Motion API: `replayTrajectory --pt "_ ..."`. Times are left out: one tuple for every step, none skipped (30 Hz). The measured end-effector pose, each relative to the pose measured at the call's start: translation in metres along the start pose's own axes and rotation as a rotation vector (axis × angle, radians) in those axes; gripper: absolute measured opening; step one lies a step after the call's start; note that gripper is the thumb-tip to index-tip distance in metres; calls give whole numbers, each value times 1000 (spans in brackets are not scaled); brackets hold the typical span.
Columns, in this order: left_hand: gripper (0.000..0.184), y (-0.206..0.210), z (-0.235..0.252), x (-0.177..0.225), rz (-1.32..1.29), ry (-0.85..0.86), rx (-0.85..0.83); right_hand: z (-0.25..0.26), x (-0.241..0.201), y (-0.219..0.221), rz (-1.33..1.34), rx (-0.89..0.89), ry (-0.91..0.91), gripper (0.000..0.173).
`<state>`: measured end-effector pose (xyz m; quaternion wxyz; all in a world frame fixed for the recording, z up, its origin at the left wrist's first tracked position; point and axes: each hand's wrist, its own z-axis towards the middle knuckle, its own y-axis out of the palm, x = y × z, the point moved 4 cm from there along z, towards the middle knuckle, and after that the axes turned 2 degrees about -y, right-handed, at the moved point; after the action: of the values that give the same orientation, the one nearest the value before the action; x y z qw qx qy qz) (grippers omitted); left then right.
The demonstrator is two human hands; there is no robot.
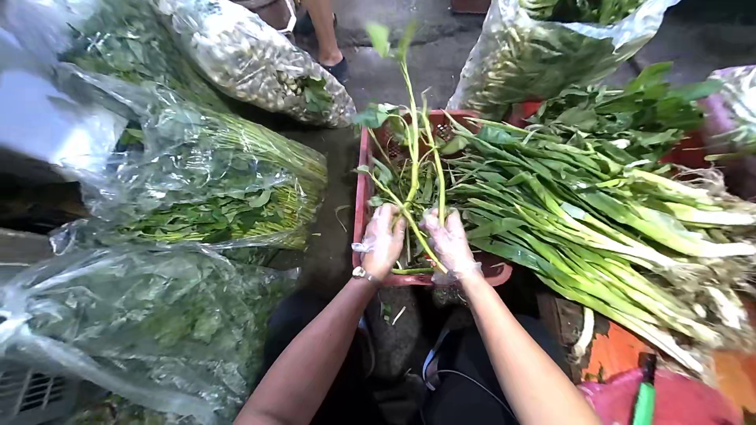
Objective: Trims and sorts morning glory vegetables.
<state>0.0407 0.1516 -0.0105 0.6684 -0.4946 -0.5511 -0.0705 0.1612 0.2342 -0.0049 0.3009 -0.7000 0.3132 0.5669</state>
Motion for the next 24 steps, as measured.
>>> replayTrajectory --pt "28 1 -3 4 73 26 -6 -1 2 4 1 -10 27 42" --pt "28 3 -5 7 137 34 -18 -3 3 7 11 -34 42 51" --pt "28 5 -6 8 182 32 -27 -4 5 10 8 -70 53 58" --pt "29 6 -6 11 221 22 -35 -4 5 11 -17 -100 74 60" --pt "29 5 -6 13 260 9 -49 -3 5 12 -29 -112 91 59" --pt "30 4 -4 13 301 -7 -67 -3 5 13 -13 -103 99 55" --pt "30 3 -2 10 344 -35 -98 -4 3 11 28 -63 86 51" --pt "31 3 1 5 377 -80 -153 -4 0 6 73 1 57 49" --pt "33 2 5 -3 400 -129 -224 -4 -5 -2 121 74 15 47" --pt "35 1 8 -12 419 -186 -299 -3 -12 -13 159 142 -40 45" --pt "36 -2 11 -20 428 -239 -352 -2 -18 -26 204 206 -94 43" --pt "37 -6 12 -28 412 -281 -365 -1 -22 -40 257 272 -151 41" --pt "38 -11 14 -35 342 -315 -331 1 -25 -54 301 325 -196 40" --pt "40 -18 16 -40 228 -343 -270 3 -25 -64 324 347 -228 40" --pt "40 -24 17 -44 76 -354 -194 4 -24 -71 336 341 -236 41" --pt "39 -29 18 -44 -101 -354 -121 4 -23 -73 325 318 -222 43" --pt "39 -34 17 -42 -283 -352 -61 4 -20 -71 278 271 -183 46" --pt "41 -39 15 -38 -448 -345 -20 5 -13 -66 199 212 -121 48" --pt "45 -42 13 -36 -578 -326 5 6 -5 -57 85 150 -36 49" --pt "47 -44 12 -34 -665 -298 27 6 6 -47 -63 88 57 51" --pt "49 -45 10 -31 -710 -259 44 6 16 -37 -223 20 140 54" --pt "49 -46 9 -28 -731 -222 50 6 24 -28 -381 -57 222 58" --pt "51 -46 8 -25 -740 -191 48 4 27 -20 -556 -151 294 63" --pt "51 -46 7 -21 -743 -168 44 2 26 -16 -751 -250 331 68"
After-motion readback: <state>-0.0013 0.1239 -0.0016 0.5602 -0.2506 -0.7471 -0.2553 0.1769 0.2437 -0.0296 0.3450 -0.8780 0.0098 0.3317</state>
